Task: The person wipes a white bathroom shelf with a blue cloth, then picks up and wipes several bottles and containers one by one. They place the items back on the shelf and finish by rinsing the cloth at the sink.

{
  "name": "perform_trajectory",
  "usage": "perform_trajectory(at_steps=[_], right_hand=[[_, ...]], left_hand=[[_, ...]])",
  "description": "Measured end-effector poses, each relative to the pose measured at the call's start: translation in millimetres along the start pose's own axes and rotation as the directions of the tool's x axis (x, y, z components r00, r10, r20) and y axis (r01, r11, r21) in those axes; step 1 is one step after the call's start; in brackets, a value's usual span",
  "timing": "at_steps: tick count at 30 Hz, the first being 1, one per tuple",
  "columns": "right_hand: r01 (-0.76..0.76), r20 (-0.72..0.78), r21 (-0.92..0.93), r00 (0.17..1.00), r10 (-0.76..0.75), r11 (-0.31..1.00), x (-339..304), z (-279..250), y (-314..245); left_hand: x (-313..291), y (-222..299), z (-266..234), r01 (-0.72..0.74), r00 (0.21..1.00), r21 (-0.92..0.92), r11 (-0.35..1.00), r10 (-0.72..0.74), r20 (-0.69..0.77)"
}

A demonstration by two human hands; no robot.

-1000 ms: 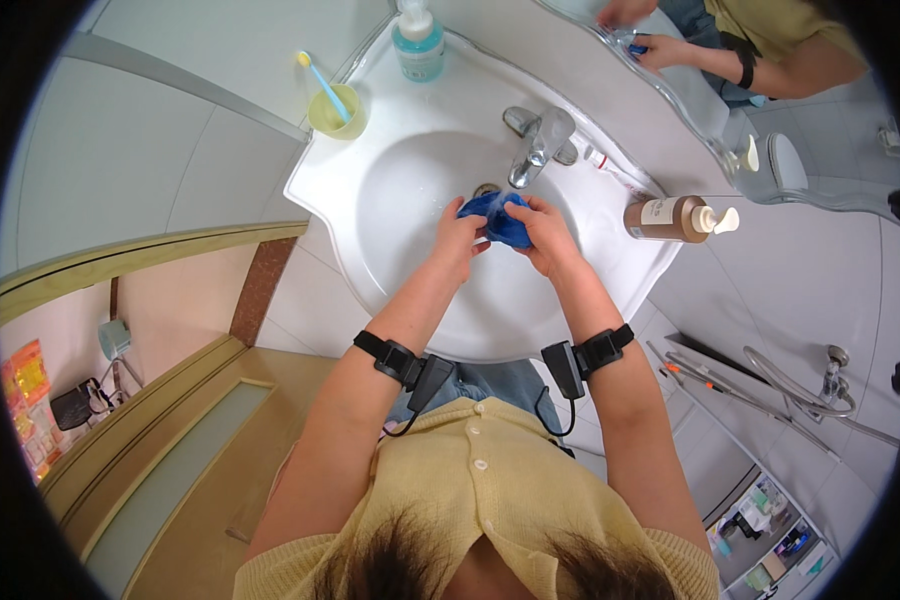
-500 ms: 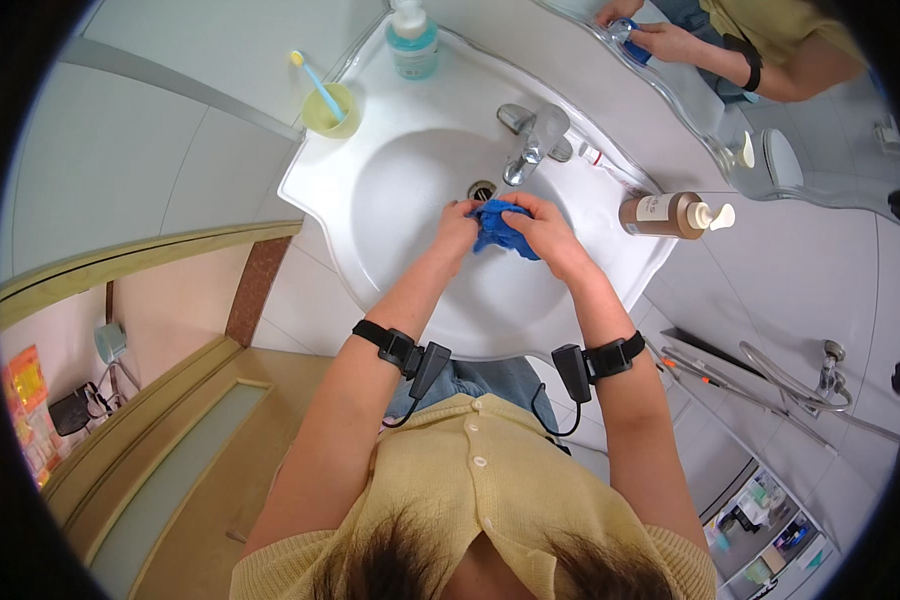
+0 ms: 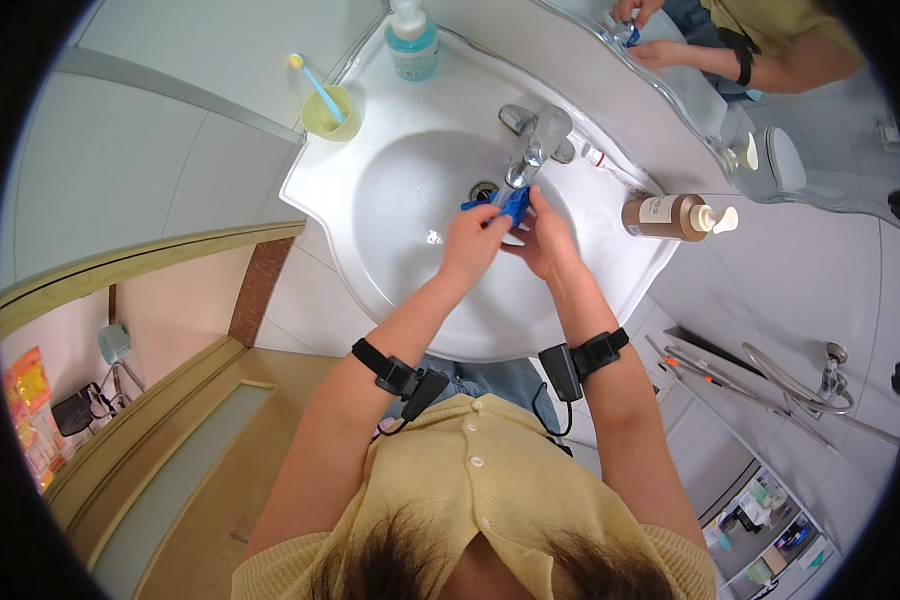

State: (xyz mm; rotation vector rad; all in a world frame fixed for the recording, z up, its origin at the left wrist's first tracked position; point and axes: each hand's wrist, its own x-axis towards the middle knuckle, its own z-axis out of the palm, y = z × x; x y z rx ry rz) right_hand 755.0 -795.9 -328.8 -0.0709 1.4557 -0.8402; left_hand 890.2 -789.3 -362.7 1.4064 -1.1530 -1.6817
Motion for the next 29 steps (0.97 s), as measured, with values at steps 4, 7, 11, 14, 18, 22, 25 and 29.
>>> perform_trajectory(at_steps=[4, 7, 11, 14, 18, 22, 25, 29], right_hand=[[0.082, 0.130, 0.238, 0.985, -0.115, 0.968, 15.1, -5.1, 15.2], [0.155, 0.000, 0.197, 0.987, -0.158, 0.968, 7.4, -3.1, 10.2], [0.116, -0.083, 0.196, 0.991, -0.101, 0.974, 7.2, -0.7, 13.4], [0.125, -0.089, 0.283, 0.991, -0.104, 0.951, -0.4, 8.6, 13.0], [0.064, 0.024, 0.342, 0.997, -0.077, 0.937, -13.8, 9.7, 6.7], [-0.092, 0.237, 0.271, 0.971, 0.026, 0.958, -19.2, 7.4, 0.8], [0.178, 0.056, 0.133, 0.981, -0.186, 0.975, 2.4, 2.8, 12.0], [0.286, 0.170, -0.187, 0.952, -0.256, 0.940, 28.1, -7.0, 31.7]], left_hand=[[-14.6, 6.7, 15.2, 0.029, 0.977, -0.045, 0.999, -0.019, 0.211], [-21.9, 22.3, 10.7, 0.331, 0.938, -0.160, 0.930, -0.307, 0.159], [-17.0, 10.8, 12.5, 0.307, 0.918, -0.301, 0.903, -0.364, -0.154], [-9.7, -8.5, 7.1, 0.248, 0.905, -0.452, 0.857, -0.371, -0.207], [2.0, -4.5, 5.8, 0.421, 0.710, -0.641, 0.641, -0.673, -0.207], [13.5, -1.1, 7.1, 0.481, 0.649, -0.794, 0.373, -0.760, 0.036], [15.0, -11.9, 6.5, 0.363, 0.795, -0.891, 0.271, -0.589, 0.145], [23.0, -34.8, 19.5, 0.238, 0.880, -0.886, 0.398, -0.474, 0.024]])
